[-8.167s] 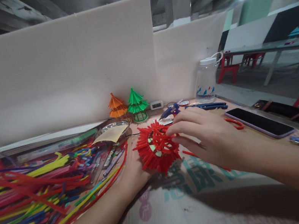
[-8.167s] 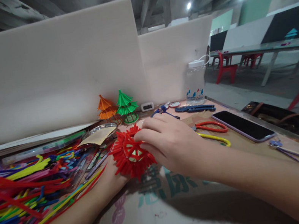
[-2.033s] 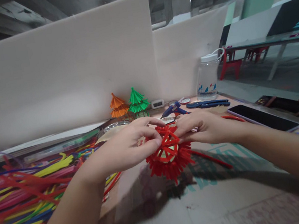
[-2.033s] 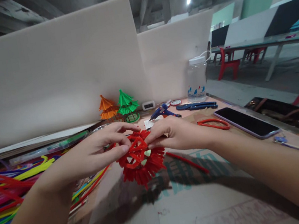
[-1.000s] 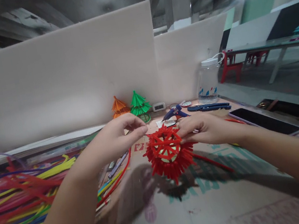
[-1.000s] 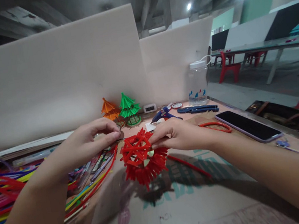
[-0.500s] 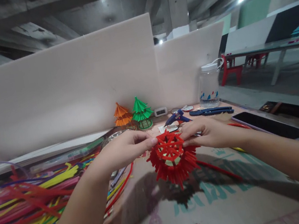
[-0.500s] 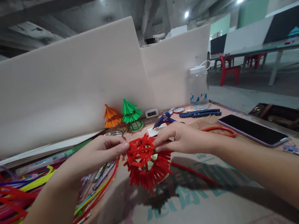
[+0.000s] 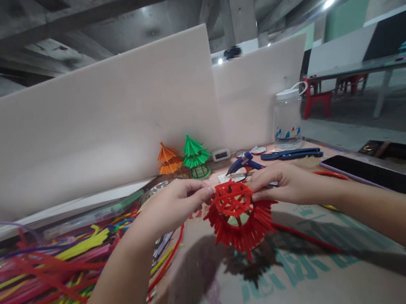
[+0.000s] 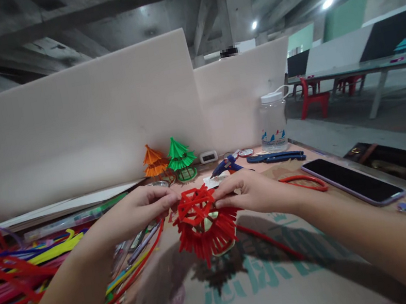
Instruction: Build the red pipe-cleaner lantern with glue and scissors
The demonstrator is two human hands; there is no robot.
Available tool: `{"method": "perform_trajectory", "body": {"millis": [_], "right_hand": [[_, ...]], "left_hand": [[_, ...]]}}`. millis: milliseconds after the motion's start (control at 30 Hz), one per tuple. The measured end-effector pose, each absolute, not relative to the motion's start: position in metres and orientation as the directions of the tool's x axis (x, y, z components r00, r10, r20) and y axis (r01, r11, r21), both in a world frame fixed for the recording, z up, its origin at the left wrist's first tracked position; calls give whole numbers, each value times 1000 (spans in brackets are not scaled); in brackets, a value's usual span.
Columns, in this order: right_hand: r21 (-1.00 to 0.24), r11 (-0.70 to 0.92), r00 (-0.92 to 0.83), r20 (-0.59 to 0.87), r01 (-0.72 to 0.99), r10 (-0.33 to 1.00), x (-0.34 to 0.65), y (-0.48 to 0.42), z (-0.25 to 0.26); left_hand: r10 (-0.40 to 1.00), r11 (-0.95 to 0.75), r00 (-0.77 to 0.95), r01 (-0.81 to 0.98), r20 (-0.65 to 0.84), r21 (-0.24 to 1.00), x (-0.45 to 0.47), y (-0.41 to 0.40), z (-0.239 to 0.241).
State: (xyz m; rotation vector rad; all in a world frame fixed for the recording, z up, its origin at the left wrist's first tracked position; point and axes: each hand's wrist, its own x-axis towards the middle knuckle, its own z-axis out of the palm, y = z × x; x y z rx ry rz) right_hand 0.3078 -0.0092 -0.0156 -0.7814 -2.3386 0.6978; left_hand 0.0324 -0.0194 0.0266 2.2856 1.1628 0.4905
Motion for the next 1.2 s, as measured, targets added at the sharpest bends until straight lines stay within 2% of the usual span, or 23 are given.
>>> {"method": "perform_trajectory", "body": {"millis": [167,400,633,733,800,867,933,1067,1200], "right_hand": [[-624,682,-660,333,381,673,308,-9,-16],[-631,687,-671,336,361,661,308,-9,-16],[-638,678,-673,322,365,666,308,-10,-15],[-623,689,-670,335,370,663,308,-10,-15],[-611,705,-674,353,359,649,307,-11,-14],[-597,726,-683,372,342,628,306,-14,-12],[-574,750,-694,391,330,604,304,-19,-11],[-519,792,-711,421,321,563,300,-27,-9],[-495,813,-712,448,307,541,299,-29,-10]], "left_hand": [[803,-455,593,553,53,698,31,-22,30],[829,-470,557,642,54,606,32,-23,29],[819,-503,566,623,99,599,33,-24,29],[865,-471,475,655,162,591,35,-25,28],[874,-482,401,654,273,582,38,-28,28],[820,-573,416,616,394,541,43,-35,29],[729,-683,503,570,464,457,48,-44,31],[629,-773,609,560,483,299,54,-59,34],[605,-789,644,566,468,240,54,-63,34]]}}
